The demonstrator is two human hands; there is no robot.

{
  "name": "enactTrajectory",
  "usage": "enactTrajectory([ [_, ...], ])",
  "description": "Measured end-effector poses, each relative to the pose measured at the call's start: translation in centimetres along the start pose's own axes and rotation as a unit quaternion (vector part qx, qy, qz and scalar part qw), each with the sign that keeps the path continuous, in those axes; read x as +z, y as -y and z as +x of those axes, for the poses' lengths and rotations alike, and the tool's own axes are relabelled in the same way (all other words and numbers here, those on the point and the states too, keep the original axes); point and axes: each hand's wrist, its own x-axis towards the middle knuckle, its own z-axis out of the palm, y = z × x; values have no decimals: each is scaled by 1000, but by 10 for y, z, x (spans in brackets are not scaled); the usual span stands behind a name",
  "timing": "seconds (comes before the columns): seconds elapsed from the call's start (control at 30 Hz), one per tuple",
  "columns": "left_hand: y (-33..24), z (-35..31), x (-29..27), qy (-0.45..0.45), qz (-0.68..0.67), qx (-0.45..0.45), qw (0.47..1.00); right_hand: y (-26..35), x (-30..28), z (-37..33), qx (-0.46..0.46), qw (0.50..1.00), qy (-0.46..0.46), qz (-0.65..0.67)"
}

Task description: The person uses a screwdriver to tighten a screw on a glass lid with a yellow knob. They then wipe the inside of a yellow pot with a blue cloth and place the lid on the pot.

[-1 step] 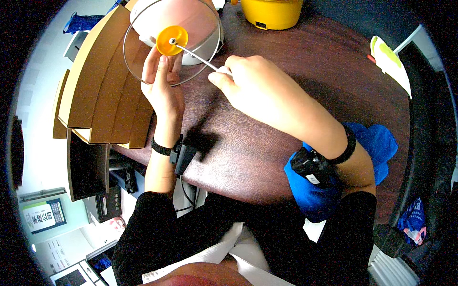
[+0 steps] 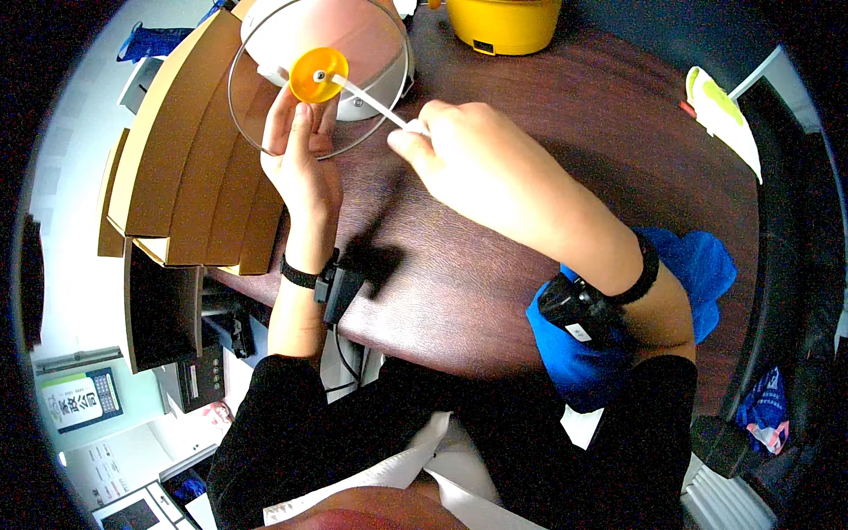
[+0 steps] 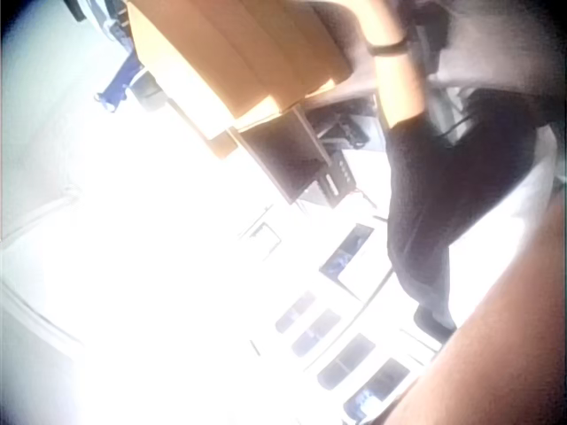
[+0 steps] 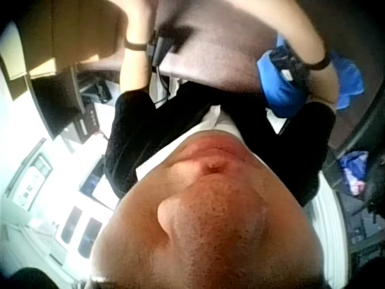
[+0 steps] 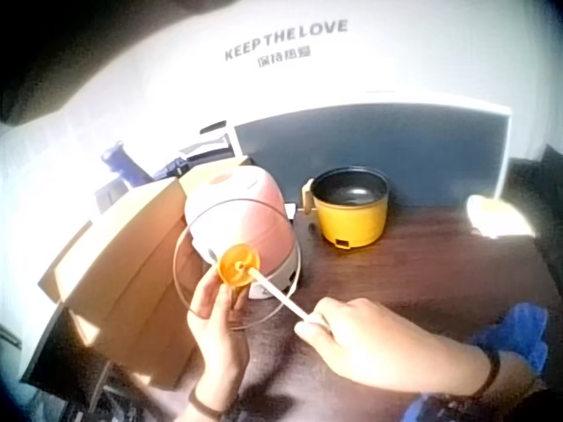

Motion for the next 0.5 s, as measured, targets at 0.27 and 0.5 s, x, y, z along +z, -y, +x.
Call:
enactTrajectory([
  [0.27, -1, -2, 0, 8, -7, -22, 1000, 3, -22, 7, -15, 997, -73, -1],
  [0.5, -2, 0, -2, -1, -28, -51, 998, -3, -47, 13, 3, 997, -78, -15],
])
